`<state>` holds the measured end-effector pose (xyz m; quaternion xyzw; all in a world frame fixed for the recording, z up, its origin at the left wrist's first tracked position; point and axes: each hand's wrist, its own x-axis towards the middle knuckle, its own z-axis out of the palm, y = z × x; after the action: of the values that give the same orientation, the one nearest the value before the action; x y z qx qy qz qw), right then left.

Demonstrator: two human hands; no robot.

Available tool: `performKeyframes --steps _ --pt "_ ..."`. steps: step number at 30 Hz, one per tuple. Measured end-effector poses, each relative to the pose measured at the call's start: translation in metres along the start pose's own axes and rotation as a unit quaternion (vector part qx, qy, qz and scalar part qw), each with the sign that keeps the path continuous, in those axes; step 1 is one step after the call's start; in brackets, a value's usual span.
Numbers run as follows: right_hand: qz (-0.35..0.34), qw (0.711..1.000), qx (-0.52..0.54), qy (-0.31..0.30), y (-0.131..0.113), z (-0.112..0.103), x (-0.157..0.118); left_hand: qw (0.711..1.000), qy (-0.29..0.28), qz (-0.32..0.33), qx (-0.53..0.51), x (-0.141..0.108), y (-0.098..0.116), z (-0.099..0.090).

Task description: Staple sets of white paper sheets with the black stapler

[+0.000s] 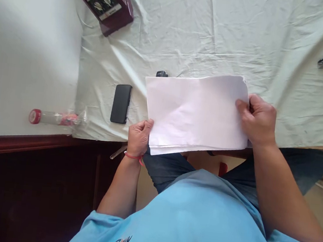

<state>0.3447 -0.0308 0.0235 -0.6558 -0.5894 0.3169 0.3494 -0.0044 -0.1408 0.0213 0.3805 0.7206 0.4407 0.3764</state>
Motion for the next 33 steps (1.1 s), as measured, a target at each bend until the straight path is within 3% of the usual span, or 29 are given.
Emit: performKeyframes --steps 6,13,19,26,28,31,33 --pt "-0.016 0.993 -0.089 0.076 0.007 0.002 0.007 0.995 -0.082 0.028 0.047 0.017 0.004 0.002" --pt "-0.026 0.993 -0.100 0.051 0.004 0.003 0.008 0.989 -0.033 0.085 0.114 0.025 -0.003 0.008" --pt "-0.028 0.994 -0.091 0.058 0.008 0.003 0.009 0.988 -0.143 0.030 0.043 0.024 -0.004 0.003" --pt "-0.043 0.992 -0.103 0.057 0.010 0.003 0.010 0.989 -0.073 0.080 0.101 0.023 -0.002 0.005" --pt "-0.045 0.991 -0.104 0.065 0.011 0.003 0.010 0.988 -0.083 0.083 0.099 0.023 -0.001 0.004" --pt "-0.046 0.992 -0.096 0.071 0.012 0.003 0.011 0.983 -0.148 0.067 0.079 0.022 -0.004 -0.001" --pt "-0.048 0.992 -0.088 0.075 0.013 0.002 0.011 0.987 -0.134 0.056 0.072 0.020 -0.006 -0.003"
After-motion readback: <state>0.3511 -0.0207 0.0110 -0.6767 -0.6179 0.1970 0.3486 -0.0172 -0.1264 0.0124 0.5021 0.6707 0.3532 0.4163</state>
